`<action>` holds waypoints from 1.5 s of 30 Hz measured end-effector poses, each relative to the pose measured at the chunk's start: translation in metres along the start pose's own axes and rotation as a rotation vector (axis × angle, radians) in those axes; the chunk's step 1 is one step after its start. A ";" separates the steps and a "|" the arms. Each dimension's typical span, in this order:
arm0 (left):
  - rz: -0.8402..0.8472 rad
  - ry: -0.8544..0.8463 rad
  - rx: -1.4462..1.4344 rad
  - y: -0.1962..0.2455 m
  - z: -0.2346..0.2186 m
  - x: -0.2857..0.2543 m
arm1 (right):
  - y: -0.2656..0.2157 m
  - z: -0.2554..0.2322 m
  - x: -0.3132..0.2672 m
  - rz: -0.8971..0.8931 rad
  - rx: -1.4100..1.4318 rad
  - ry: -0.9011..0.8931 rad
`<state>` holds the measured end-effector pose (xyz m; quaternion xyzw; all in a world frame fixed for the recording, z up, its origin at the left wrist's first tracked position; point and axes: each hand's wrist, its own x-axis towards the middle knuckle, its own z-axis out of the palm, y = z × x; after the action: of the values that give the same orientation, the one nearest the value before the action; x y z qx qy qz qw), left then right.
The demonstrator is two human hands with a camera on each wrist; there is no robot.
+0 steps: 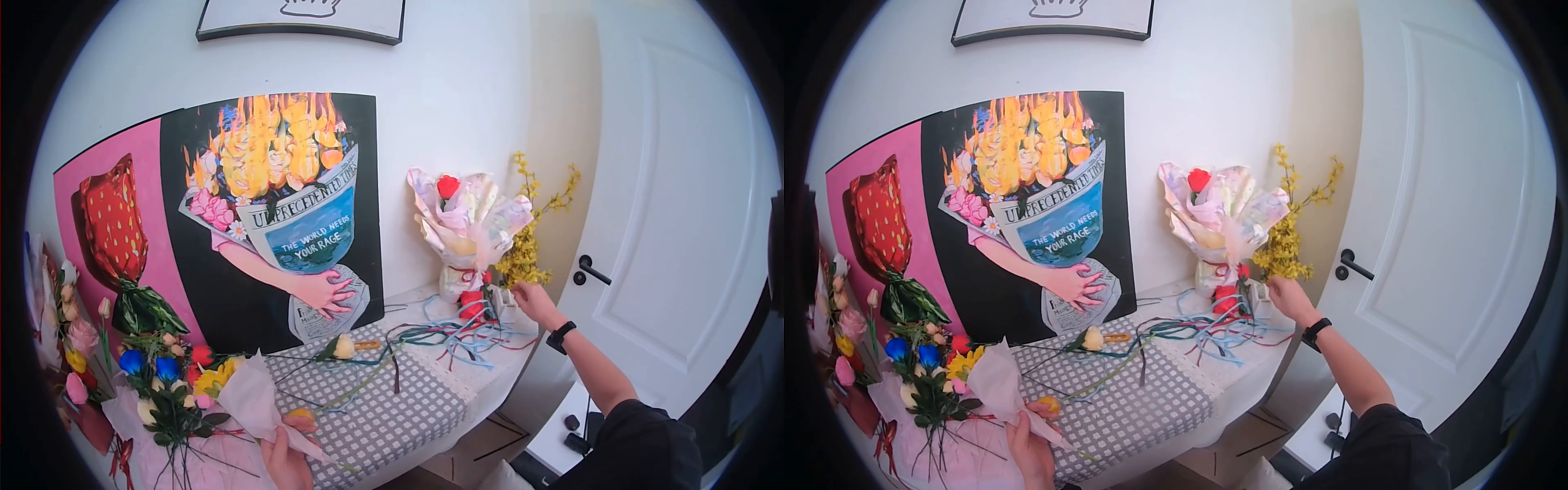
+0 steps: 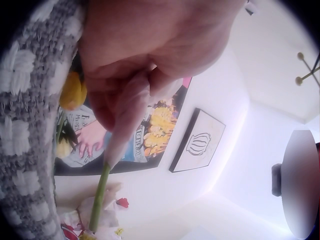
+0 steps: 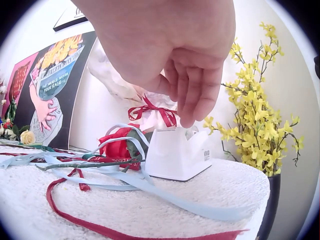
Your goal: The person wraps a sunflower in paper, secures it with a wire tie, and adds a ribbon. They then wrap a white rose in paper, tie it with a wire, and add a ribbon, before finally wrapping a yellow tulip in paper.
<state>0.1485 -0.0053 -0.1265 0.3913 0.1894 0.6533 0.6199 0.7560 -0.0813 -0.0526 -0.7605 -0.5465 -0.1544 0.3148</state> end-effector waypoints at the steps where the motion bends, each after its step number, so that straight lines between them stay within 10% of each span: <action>1: 0.002 -0.007 0.006 0.000 -0.001 0.000 | -0.003 -0.002 -0.001 0.018 -0.005 -0.007; 11: -0.005 0.023 -0.011 -0.001 0.000 -0.001 | -0.008 -0.013 -0.015 -0.230 -0.237 -0.138; 45: -0.001 0.016 0.011 -0.002 -0.001 0.000 | -0.004 -0.007 0.004 -0.236 -0.227 -0.205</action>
<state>0.1485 -0.0051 -0.1285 0.3894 0.1980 0.6550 0.6166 0.7540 -0.0821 -0.0436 -0.7335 -0.6402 -0.1725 0.1496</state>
